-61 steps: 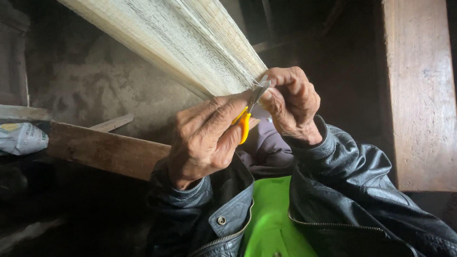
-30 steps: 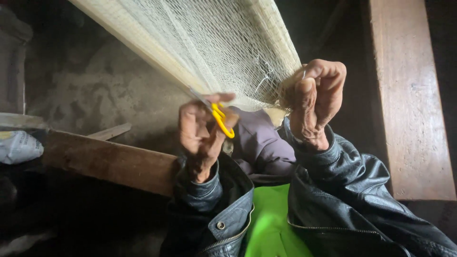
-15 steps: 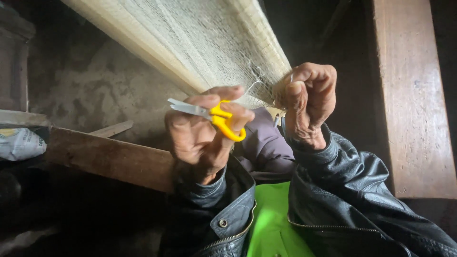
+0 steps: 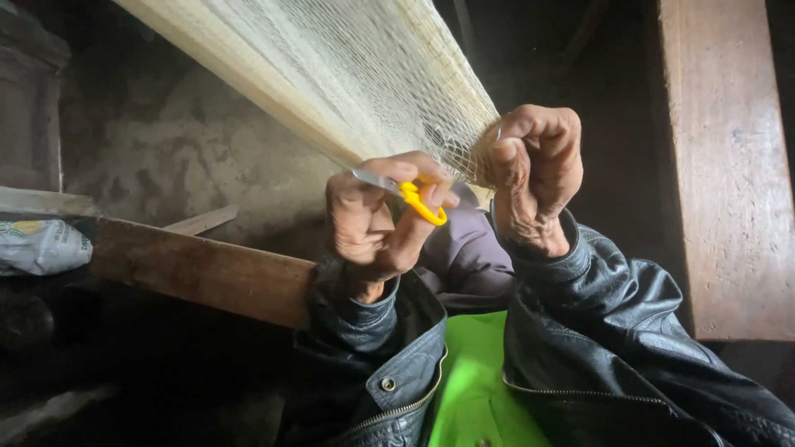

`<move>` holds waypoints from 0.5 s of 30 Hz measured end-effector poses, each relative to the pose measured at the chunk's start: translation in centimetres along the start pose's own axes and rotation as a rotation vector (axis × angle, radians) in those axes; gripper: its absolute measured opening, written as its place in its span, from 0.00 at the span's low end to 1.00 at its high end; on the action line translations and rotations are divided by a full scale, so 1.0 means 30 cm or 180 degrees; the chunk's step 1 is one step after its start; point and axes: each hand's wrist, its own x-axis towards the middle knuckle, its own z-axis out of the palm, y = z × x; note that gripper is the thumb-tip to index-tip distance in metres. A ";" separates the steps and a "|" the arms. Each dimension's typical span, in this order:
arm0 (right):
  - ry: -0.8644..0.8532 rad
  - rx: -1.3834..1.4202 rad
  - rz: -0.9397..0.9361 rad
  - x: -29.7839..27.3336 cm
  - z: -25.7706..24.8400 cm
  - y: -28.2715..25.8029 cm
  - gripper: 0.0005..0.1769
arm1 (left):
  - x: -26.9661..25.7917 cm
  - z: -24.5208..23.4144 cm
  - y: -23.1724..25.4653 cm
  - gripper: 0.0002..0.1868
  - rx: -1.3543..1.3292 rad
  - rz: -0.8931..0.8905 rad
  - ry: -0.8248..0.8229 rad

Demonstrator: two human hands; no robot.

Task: Repairing a fine-mesh fishing net using a threading tool and scissors to weave and trim the line.

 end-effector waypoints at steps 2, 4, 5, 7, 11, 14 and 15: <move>-0.0187 -0.0344 -0.0599 0.001 -0.033 0.029 0.14 | -0.032 -0.014 -0.030 0.16 0.0147 -0.0061 0.0157; -0.0182 -0.0320 -0.0615 0.010 -0.019 0.023 0.14 | -0.050 -0.040 -0.064 0.15 0.0260 -0.0106 0.0280; -0.0182 -0.0297 -0.0634 0.013 -0.011 0.020 0.14 | -0.061 -0.053 -0.080 0.15 0.0373 -0.0146 0.0405; -0.0197 -0.0340 -0.0647 0.005 -0.023 0.032 0.14 | -0.092 -0.069 -0.110 0.14 0.0492 -0.0181 0.0538; -0.0204 -0.0184 -0.0601 0.002 -0.040 0.062 0.14 | -0.163 -0.086 -0.166 0.13 0.0825 -0.0293 0.0926; -0.0017 -0.0432 -0.0735 -0.004 -0.043 0.063 0.12 | -0.242 -0.127 -0.179 0.12 0.1017 -0.0376 0.1153; -0.0019 -0.0441 -0.0733 0.003 -0.041 0.050 0.12 | -0.256 -0.149 -0.188 0.12 0.1008 -0.0379 0.1153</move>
